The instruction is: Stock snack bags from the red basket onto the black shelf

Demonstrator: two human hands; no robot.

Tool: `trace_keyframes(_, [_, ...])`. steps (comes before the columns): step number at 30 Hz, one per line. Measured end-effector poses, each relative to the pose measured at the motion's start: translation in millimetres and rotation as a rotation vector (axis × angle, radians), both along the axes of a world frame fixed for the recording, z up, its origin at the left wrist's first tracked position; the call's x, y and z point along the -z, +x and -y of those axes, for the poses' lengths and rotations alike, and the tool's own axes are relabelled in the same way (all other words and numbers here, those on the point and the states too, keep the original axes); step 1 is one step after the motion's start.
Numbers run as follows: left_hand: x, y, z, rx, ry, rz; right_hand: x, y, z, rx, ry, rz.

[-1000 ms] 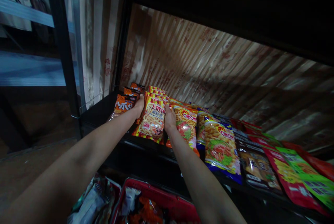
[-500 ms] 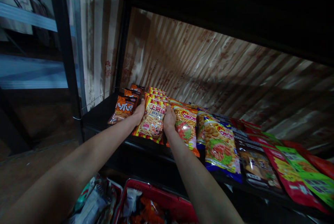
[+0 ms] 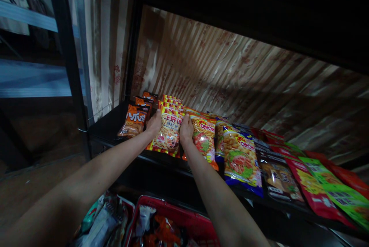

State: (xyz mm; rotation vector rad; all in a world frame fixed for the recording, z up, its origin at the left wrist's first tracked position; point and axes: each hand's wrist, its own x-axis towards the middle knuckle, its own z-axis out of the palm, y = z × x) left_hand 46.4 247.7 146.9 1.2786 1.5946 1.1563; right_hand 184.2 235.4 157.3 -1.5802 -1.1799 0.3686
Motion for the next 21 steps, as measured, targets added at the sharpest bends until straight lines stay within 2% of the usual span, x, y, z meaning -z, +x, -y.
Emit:
trace_keyframes(4, [-10.4,-0.9,7.8,0.019,0.025,-0.12,-0.1,-1.9,12.9,-0.009,0.0,0.027])
trace_keyframes(8, [-14.3,-0.2,21.6,0.007,0.07,-0.197,0.9,-10.2,35.8,-0.035,-0.056,0.061])
trace_keyframes(11, [-12.9,2.3,37.4,0.011,0.136,-0.211,2.5,-15.8,50.7,-0.075,-0.049,0.102])
trace_keyframes(15, [-7.8,5.7,56.5,0.036,0.111,-0.196,11.1,-14.9,57.5,-0.148,0.035,0.174])
trace_keyframes(18, [-2.7,5.5,61.2,0.049,0.12,-0.228,20.3,-11.0,57.2,-0.203,0.053,0.288])
trace_keyframes(21, [1.3,3.3,60.2,0.051,0.152,-0.264,24.0,-10.0,56.9,-0.186,0.07,0.403])
